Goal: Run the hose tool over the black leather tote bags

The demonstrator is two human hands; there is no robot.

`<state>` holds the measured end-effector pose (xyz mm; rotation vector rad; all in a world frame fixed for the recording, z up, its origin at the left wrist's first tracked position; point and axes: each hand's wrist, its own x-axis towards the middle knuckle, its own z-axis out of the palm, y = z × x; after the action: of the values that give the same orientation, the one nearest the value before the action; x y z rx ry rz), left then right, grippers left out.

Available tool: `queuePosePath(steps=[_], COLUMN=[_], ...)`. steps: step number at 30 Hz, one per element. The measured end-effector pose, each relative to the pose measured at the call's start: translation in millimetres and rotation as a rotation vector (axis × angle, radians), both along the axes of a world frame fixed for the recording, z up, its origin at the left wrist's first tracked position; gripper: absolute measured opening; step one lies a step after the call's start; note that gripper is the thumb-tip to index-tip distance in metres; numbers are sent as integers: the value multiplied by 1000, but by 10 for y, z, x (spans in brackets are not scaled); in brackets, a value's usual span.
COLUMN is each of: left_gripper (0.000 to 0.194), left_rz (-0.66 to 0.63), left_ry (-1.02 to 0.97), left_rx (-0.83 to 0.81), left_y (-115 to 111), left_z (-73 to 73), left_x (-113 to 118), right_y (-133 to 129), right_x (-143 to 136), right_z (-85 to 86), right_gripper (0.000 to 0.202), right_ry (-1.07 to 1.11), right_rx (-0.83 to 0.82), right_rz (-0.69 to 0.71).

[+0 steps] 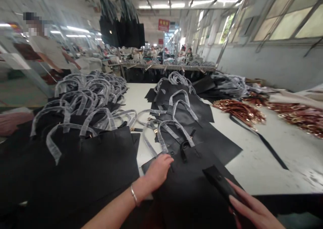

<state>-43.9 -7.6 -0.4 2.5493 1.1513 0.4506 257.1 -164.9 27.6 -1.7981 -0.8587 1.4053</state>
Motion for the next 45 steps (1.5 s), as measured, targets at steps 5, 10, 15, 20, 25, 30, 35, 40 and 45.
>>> queuePosePath(steps=[5, 10, 15, 20, 25, 30, 35, 40, 45], left_gripper=[23, 26, 27, 23, 21, 33, 40, 40, 41], left_rz=[-14, -35, -30, -37, -68, 4, -62, -92, -86], left_ry=[-68, -76, -79, -63, 10, 64, -19, -27, -24], left_rx=[-11, 49, 49, 22, 42, 60, 95, 56, 49], left_y=[-530, -581, -557, -560, -522, -460, -391, -356, -362], left_z=[-305, -373, -315, -281, -260, -299, -405, -406, -346], left_x=[327, 335, 309, 324, 430, 721, 835, 808, 813], right_y=[558, 910, 1047, 1036, 1205, 1133, 843, 924, 1182], right_x=[-455, -495, -485, -523, -563, -213, 87, 79, -66], right_z=[124, 191, 305, 247, 253, 487, 385, 245, 291], right_gripper=[81, 65, 61, 63, 65, 68, 66, 68, 64], right_ry=[103, 61, 20, 36, -59, -147, -103, -54, -48], right_rx=[-13, -62, -125, -153, 61, 76, -133, -124, -81], right_rz=[210, 296, 342, 347, 181, 48, 124, 147, 180])
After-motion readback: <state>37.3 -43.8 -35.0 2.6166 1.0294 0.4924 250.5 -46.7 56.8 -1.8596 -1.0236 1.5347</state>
